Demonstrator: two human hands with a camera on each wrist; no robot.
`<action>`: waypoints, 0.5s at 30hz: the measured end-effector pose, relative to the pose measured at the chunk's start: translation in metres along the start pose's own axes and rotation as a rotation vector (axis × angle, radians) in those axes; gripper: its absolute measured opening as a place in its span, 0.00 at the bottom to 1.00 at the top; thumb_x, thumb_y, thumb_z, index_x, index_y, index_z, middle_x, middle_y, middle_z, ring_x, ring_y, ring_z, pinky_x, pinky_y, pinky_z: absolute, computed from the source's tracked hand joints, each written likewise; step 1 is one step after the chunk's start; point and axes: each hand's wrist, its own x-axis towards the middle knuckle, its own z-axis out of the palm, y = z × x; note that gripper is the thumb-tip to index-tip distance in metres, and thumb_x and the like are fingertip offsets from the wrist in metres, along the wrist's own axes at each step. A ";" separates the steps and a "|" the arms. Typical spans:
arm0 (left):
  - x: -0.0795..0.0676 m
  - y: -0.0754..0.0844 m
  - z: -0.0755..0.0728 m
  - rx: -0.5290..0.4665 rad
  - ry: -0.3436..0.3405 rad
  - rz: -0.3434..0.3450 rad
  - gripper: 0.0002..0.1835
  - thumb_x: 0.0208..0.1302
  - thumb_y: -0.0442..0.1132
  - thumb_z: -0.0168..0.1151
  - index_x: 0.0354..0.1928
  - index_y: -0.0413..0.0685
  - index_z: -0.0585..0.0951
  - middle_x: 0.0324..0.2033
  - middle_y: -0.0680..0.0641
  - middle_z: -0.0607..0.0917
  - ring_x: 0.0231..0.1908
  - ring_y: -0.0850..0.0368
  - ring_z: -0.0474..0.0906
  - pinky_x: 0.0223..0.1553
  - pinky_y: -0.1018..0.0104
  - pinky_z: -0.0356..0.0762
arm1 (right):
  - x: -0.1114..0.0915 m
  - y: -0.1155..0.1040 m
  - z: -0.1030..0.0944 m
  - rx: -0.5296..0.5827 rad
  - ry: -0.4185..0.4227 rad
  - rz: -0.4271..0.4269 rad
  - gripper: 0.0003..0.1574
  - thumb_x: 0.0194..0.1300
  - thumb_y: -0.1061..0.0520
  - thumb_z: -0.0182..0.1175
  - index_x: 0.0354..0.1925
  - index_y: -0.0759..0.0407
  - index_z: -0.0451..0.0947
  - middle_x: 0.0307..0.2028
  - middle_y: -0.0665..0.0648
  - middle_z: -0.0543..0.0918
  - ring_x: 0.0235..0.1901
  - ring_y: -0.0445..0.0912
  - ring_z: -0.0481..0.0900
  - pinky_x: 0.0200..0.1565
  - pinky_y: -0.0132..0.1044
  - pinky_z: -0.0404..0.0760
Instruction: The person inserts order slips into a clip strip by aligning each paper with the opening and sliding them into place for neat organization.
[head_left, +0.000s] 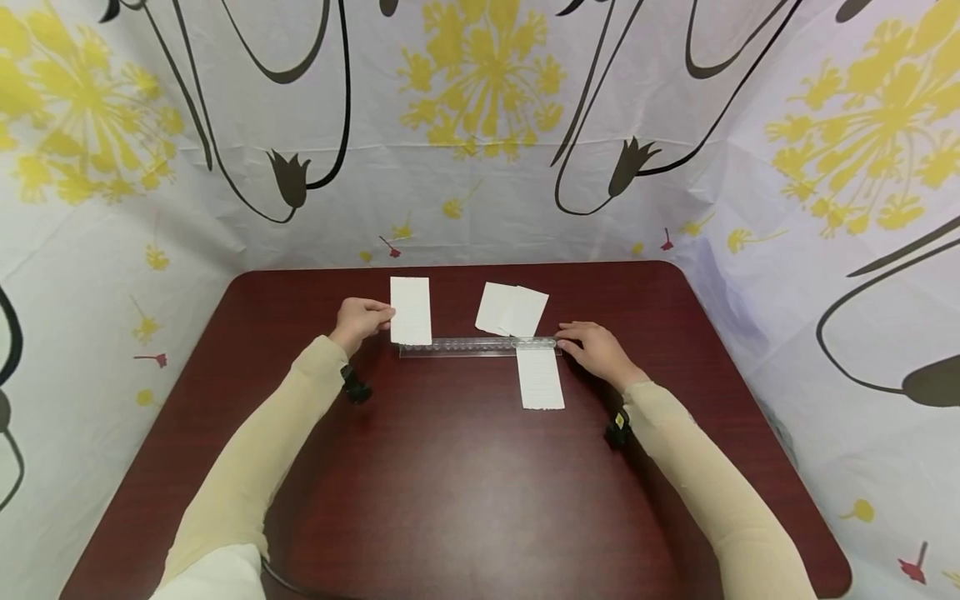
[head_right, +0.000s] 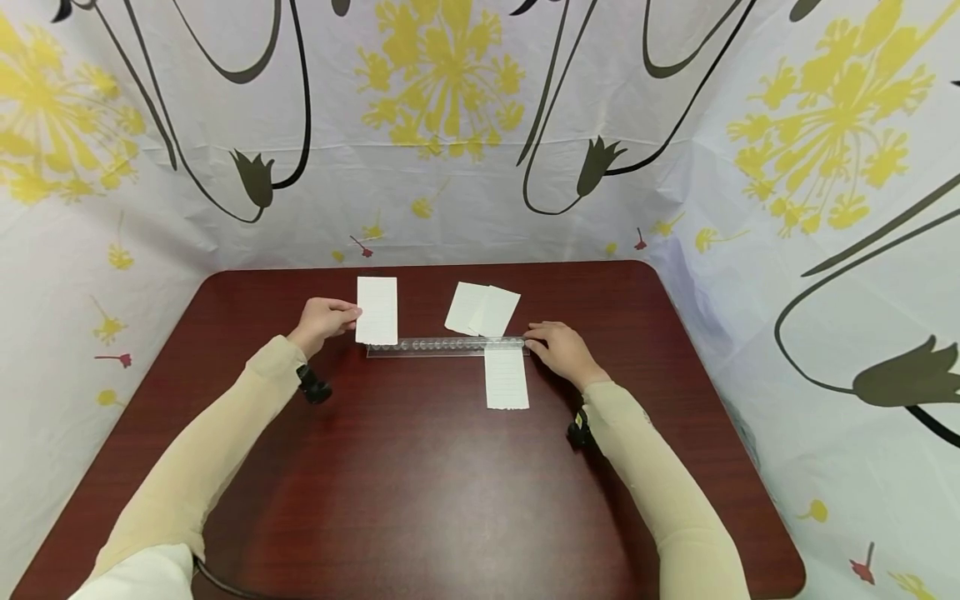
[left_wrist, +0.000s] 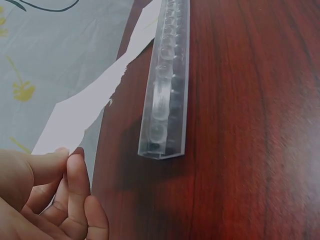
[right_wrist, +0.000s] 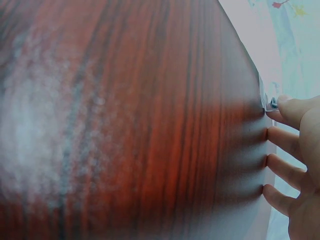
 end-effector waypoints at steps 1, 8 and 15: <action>-0.001 -0.001 -0.001 -0.003 -0.005 -0.003 0.18 0.68 0.41 0.63 0.54 0.35 0.82 0.52 0.37 0.84 0.36 0.59 0.84 0.58 0.52 0.81 | 0.000 0.000 0.000 -0.004 0.003 -0.005 0.24 0.73 0.51 0.56 0.60 0.62 0.79 0.66 0.62 0.76 0.69 0.60 0.69 0.70 0.58 0.67; -0.008 -0.014 -0.011 0.042 -0.009 -0.009 0.19 0.68 0.42 0.63 0.55 0.36 0.82 0.51 0.38 0.84 0.28 0.67 0.80 0.54 0.53 0.82 | -0.001 0.002 0.001 -0.022 0.021 -0.035 0.22 0.73 0.52 0.56 0.59 0.63 0.79 0.65 0.64 0.77 0.68 0.62 0.70 0.69 0.59 0.67; -0.018 -0.027 -0.022 0.064 -0.017 -0.018 0.20 0.68 0.43 0.63 0.55 0.36 0.81 0.43 0.45 0.86 0.31 0.66 0.82 0.50 0.59 0.84 | 0.000 0.003 0.002 -0.001 0.006 -0.003 0.24 0.73 0.49 0.56 0.60 0.62 0.79 0.66 0.61 0.76 0.69 0.59 0.69 0.70 0.58 0.66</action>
